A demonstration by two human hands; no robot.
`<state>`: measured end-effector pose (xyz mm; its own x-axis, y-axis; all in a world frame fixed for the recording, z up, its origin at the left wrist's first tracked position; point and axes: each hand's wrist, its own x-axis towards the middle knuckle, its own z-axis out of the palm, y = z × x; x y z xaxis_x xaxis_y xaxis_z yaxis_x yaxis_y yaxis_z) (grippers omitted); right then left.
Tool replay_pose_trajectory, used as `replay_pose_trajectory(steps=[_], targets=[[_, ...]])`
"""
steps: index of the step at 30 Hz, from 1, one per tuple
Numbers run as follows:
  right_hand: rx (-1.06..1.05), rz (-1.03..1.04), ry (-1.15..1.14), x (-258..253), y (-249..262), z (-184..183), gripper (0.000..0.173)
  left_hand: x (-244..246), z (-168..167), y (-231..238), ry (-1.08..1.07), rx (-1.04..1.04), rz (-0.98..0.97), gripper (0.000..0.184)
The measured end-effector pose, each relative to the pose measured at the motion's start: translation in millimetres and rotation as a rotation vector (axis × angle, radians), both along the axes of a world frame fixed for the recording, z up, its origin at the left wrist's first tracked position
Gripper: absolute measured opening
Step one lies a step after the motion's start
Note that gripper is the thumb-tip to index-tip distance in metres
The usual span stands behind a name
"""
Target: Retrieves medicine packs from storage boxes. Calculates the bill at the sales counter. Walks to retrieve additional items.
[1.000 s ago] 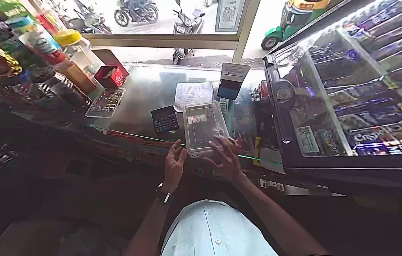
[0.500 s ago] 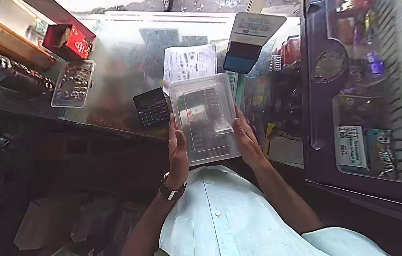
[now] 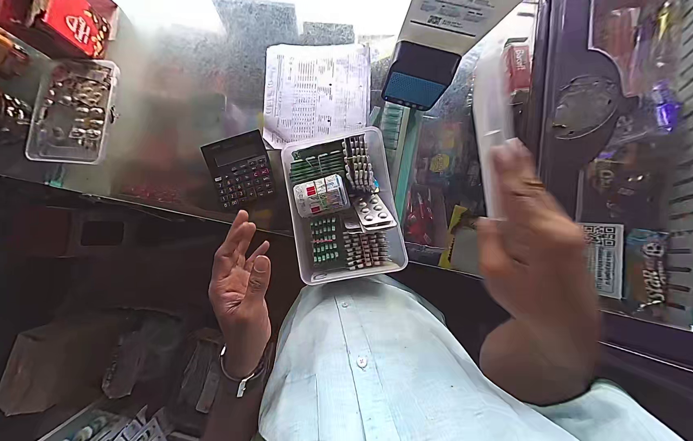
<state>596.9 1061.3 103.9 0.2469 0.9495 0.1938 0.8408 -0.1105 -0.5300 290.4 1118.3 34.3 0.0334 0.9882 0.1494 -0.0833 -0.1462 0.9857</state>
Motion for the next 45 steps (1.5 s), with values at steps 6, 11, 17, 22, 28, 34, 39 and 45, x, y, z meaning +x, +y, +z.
replay_pose_trajectory(steps=[6,11,17,22,28,34,39,45], targets=[[-0.161,-0.042,0.124,-12,40,-69,0.057,1,-9,-9,0.042,0.014,-0.011,0.034],[0.059,0.213,0.219,4,35,-66,0.033,19,-15,-11,0.074,0.046,-0.009,0.036],[0.015,0.484,0.095,-3,40,-86,0.038,26,-19,-15,0.266,0.170,-0.061,0.022],[0.171,0.374,0.004,-12,60,-92,0.026,35,-13,-9,0.671,0.375,-0.180,0.013],[0.186,0.328,0.000,-16,70,-98,0.021,58,-15,22,1.017,0.479,-0.639,0.021],[0.188,0.313,0.048,-16,69,-101,0.023,73,-14,37,1.175,0.522,-0.756,0.033],[0.212,0.295,0.055,-19,69,-104,0.023,76,-12,44,1.272,0.564,-0.733,0.040],[0.222,0.267,0.083,-22,69,-107,0.024,77,-14,49,1.237,0.465,-0.783,0.053]])
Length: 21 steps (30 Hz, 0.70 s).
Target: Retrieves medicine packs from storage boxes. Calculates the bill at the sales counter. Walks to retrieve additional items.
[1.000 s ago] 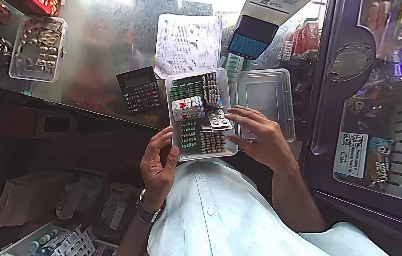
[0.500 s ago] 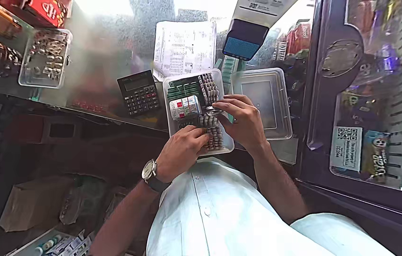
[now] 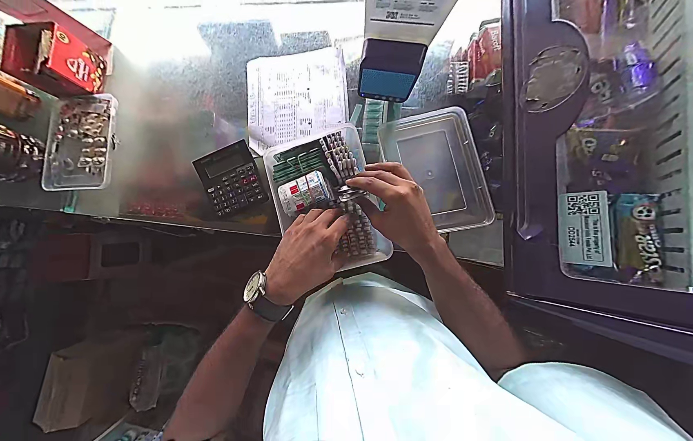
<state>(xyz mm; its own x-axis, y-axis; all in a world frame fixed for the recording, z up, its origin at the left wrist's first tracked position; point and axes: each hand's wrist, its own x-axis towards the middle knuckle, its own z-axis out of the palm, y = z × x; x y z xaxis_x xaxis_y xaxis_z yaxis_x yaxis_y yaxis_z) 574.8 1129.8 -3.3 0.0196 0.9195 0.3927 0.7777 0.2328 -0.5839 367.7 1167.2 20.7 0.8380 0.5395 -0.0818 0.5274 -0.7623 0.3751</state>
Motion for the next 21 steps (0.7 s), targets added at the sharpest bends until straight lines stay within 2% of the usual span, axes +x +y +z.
replay_pose_trajectory(steps=[3,7,14,18,21], targets=[[-0.010,-0.001,0.003,0,0,0,0.024,-3,2,4,-0.001,-0.058,0.009,0.061],[-0.016,-0.002,0.018,0,1,-1,0.024,0,4,7,0.034,-0.048,-0.018,0.058],[-0.014,0.001,0.050,-1,1,-1,0.027,8,5,11,0.115,-0.126,-0.005,0.065],[-0.008,0.002,0.050,1,2,-4,0.026,-2,0,6,-0.027,-0.191,0.020,0.053],[-0.003,0.010,0.060,3,1,-6,0.024,-21,1,-6,-0.271,-0.192,0.047,0.037]])
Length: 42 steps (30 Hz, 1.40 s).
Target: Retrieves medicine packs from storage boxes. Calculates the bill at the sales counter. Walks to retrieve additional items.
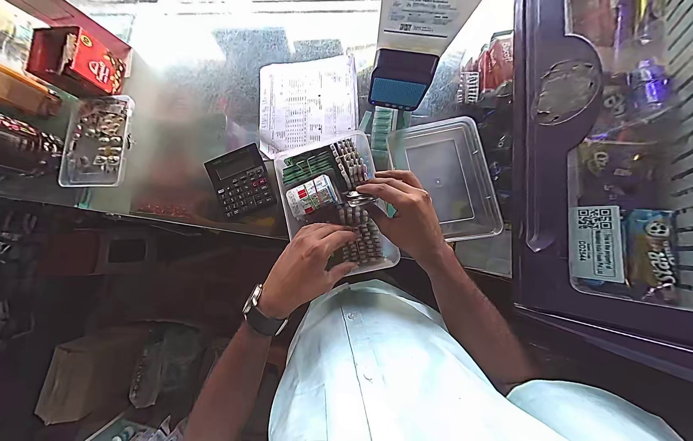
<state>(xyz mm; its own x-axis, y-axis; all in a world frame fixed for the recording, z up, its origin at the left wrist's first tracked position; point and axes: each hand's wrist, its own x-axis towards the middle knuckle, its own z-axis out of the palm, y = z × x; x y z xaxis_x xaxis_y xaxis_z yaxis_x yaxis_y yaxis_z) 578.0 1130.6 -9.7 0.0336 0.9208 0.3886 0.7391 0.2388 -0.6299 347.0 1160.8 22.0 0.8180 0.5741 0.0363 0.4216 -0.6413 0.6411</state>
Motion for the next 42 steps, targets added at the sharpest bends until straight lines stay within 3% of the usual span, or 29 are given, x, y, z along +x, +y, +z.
replay_pose_trajectory(steps=[3,5,7,10,12,15,24,42], targets=[[0.004,0.005,-0.007,2,-2,-1,0.023,-14,1,-8,-0.221,0.137,0.243,0.023],[-0.001,0.017,-0.019,2,-3,0,0.021,-21,-1,-1,-0.204,0.251,0.401,0.023],[-0.011,0.033,-0.031,2,-4,2,0.022,-22,-2,13,-0.072,0.315,0.458,0.036],[-0.025,0.044,-0.040,2,-7,5,0.024,-11,-2,31,0.203,0.317,0.434,0.068],[-0.019,0.047,-0.035,3,-7,5,0.024,-2,-5,36,0.255,0.365,0.457,0.074],[-0.021,0.054,-0.028,4,-9,4,0.025,1,-7,39,0.212,0.398,0.487,0.064],[-0.029,0.073,0.006,5,-12,0,0.024,-20,-10,52,-0.129,0.235,0.468,0.035],[-0.096,0.127,-0.022,10,-23,3,0.024,-19,-19,51,-0.116,0.217,0.488,0.032]])
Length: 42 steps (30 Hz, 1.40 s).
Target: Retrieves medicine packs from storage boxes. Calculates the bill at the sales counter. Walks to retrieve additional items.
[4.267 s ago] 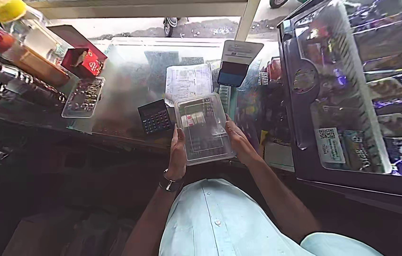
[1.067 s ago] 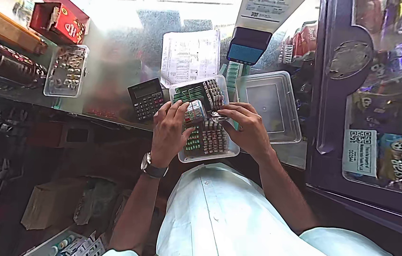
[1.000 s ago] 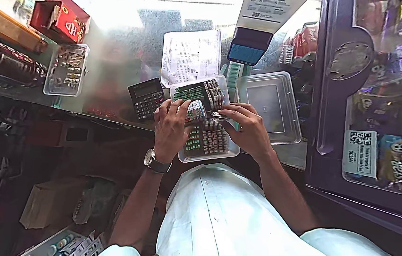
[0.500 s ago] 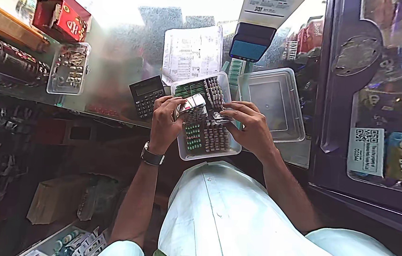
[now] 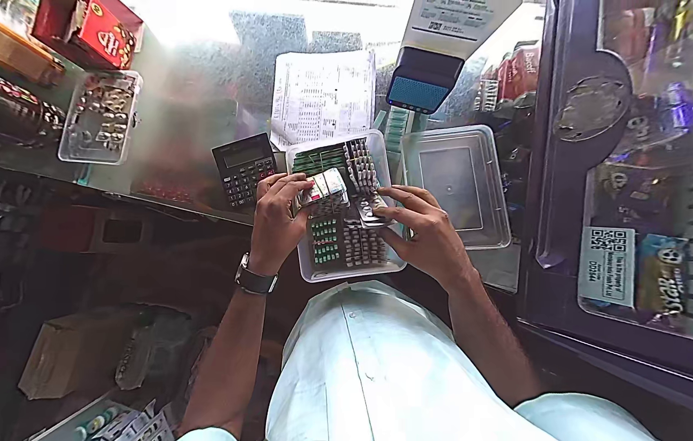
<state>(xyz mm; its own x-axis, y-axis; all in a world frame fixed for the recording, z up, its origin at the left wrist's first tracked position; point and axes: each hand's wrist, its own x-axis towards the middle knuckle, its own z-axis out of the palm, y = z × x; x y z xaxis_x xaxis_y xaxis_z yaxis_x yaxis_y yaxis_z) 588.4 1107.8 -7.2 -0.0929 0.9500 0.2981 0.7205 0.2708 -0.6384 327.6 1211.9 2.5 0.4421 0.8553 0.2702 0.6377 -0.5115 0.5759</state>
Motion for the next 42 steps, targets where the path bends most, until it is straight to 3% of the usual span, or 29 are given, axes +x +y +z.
replay_pose_trajectory(steps=[4,7,9,13,17,21,25,29,33,34,36,38,42], targets=[[-0.050,0.023,-0.042,4,-3,8,0.051,-3,5,-5,0.064,-0.057,-0.044,0.037],[0.037,-0.082,0.051,2,5,18,0.027,7,8,-20,0.055,-0.039,-0.022,0.041],[0.044,-0.198,0.045,-2,17,31,0.021,18,1,-32,0.027,-0.040,0.011,0.043],[-0.143,-0.234,-0.159,-20,47,57,0.047,25,-11,-38,0.058,-0.045,0.053,0.053],[-0.298,-0.239,-0.333,-36,78,50,0.066,25,-12,-36,0.077,-0.034,0.068,0.052],[-0.379,-0.282,-0.267,-29,87,54,0.044,26,-13,-36,0.080,-0.037,0.080,0.052],[-0.183,-0.405,-0.081,-21,71,65,0.035,25,-15,-38,0.019,-0.019,0.086,0.050],[0.195,-0.345,0.128,-11,43,83,0.034,25,7,-58,-0.453,0.033,0.161,0.037],[0.457,-0.031,0.231,-65,3,89,0.030,12,40,-90,-1.222,-0.524,-0.102,0.084],[0.450,0.065,0.225,-83,-6,84,0.031,5,45,-98,-1.413,-0.621,-0.141,0.091],[0.397,0.300,0.258,-116,-14,66,0.037,-16,52,-112,-1.677,-0.713,-0.084,0.085],[0.307,0.483,0.350,-143,-12,55,0.040,-50,50,-120,-1.811,-0.773,-0.015,0.076],[0.144,0.610,0.558,-188,6,55,0.025,-123,29,-135,-1.968,-0.879,-0.039,0.073]])
